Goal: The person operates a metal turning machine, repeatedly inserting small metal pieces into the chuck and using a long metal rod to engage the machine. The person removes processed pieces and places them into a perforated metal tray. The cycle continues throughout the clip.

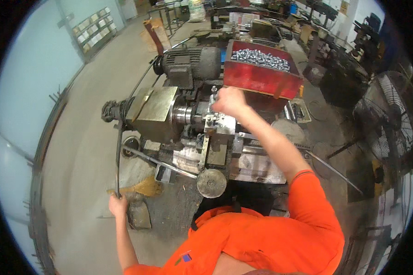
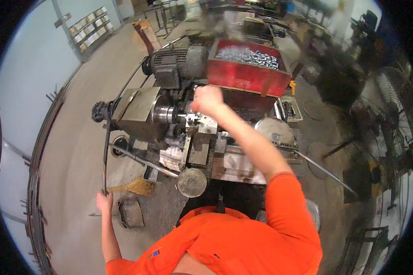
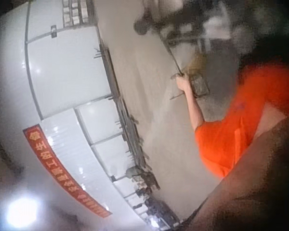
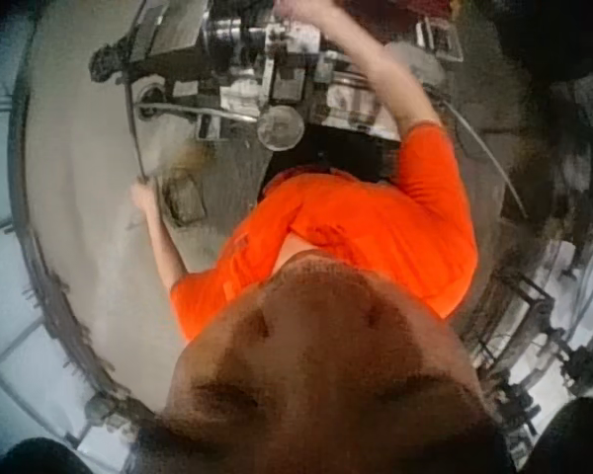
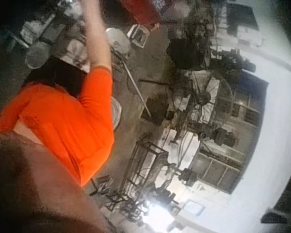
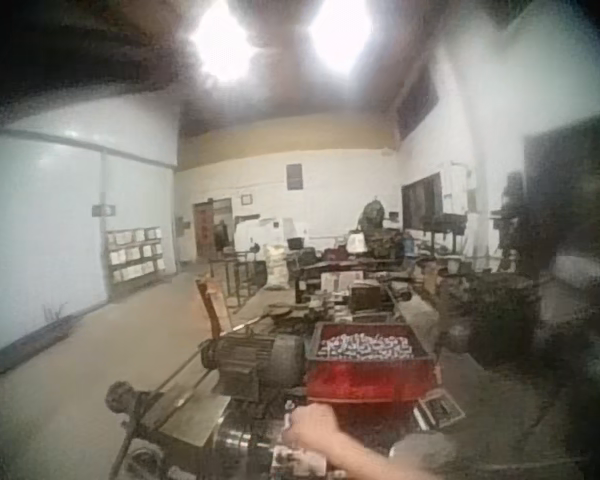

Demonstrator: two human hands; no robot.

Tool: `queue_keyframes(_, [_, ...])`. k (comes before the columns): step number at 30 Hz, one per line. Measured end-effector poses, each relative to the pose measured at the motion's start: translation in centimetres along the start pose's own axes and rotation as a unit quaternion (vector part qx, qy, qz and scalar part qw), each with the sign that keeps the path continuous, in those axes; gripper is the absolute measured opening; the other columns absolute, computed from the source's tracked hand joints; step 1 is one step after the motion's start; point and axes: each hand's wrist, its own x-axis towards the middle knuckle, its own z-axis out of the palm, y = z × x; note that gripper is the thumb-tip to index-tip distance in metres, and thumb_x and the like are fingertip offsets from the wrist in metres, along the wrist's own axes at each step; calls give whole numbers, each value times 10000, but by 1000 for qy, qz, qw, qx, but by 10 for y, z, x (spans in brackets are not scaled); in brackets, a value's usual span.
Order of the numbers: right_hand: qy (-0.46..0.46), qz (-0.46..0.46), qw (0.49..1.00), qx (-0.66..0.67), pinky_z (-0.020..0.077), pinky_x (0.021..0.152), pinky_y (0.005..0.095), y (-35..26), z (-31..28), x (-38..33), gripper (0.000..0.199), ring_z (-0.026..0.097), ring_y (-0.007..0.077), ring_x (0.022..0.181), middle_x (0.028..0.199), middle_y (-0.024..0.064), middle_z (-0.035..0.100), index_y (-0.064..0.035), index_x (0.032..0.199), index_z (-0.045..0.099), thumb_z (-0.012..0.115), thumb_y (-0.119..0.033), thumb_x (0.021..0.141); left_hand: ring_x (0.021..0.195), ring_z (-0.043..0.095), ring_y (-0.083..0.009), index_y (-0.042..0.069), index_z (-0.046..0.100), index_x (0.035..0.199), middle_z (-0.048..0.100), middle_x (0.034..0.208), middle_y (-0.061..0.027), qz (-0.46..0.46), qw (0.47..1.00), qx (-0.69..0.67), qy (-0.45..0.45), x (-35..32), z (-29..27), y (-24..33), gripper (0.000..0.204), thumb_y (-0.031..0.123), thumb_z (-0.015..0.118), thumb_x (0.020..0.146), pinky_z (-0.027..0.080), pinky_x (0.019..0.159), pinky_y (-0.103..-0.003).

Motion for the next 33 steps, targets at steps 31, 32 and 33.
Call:
queue_keyframes(31, [-21,848,528,35,486,838,339,127,143,-744,300,617,271,920,975,124,652,-119,911,692,605,-188,632,502,472,-85,-3,541,910,532,654,-25,364,810,-222,-402,39,104,249,142,127,585,875,369,437,-228])
queue_keyframes(32, [-28,820,571,21,487,836,340,136,146,-739,300,618,272,914,972,124,652,-112,910,692,604,-192,635,497,465,-83,-4,539,914,527,641,-23,353,809,-231,-408,40,105,244,142,127,580,877,364,434,-226])
queue_keyframes(33, [-36,790,612,8,488,834,341,143,154,-736,300,619,274,907,968,125,653,-105,910,691,603,-195,638,501,464,-82,1,537,904,526,649,-20,329,823,-218,-408,31,95,247,134,130,570,881,363,431,-221])
